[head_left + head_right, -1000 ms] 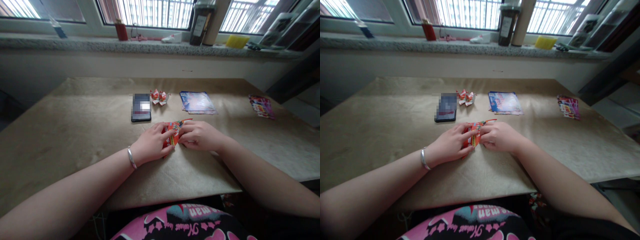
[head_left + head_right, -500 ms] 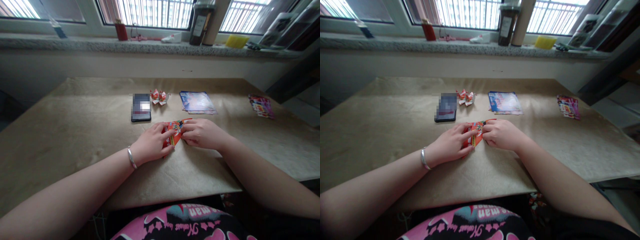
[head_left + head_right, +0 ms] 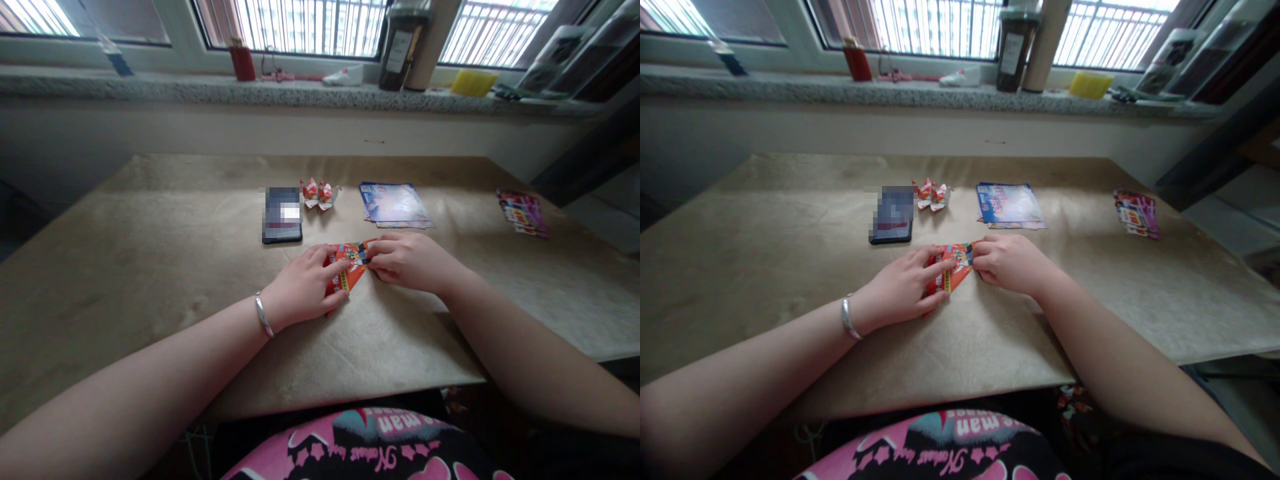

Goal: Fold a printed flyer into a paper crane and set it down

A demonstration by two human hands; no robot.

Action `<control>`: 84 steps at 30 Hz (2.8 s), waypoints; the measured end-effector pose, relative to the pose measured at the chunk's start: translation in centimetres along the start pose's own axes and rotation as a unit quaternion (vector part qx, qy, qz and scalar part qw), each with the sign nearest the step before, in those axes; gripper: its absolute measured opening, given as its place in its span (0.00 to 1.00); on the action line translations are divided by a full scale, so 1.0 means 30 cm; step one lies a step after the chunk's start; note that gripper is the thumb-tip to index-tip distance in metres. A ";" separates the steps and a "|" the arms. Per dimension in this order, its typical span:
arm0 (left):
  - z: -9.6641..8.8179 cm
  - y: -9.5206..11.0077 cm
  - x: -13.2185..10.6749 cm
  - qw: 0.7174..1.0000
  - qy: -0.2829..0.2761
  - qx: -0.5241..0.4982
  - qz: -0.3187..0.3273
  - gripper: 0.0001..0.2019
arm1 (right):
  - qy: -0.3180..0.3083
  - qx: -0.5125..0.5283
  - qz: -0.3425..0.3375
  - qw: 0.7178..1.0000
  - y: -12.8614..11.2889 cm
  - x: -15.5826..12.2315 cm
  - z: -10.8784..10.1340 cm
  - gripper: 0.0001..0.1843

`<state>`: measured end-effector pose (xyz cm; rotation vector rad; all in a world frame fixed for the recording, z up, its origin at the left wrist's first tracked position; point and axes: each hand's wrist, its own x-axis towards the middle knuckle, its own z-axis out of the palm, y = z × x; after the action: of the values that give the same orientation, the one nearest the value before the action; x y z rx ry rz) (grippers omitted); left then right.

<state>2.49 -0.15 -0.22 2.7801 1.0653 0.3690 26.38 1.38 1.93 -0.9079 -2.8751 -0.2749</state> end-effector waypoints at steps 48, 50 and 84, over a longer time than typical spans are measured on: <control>0.006 -0.001 -0.008 1.000 0.003 0.029 0.005 0.24 | -0.078 -0.109 0.284 0.949 0.046 -0.015 0.012 0.16; 0.006 -0.001 -0.007 1.000 0.003 0.027 0.005 0.23 | -0.078 -0.115 0.289 0.947 0.044 -0.013 0.011 0.17; -0.054 -0.011 -0.014 0.995 -0.061 -0.041 0.060 0.27 | 0.081 0.144 0.010 0.986 0.001 0.017 0.060 0.09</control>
<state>1.52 -0.13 1.17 2.7602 0.8382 0.2461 25.89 2.07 0.27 -0.8200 -2.6622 0.0663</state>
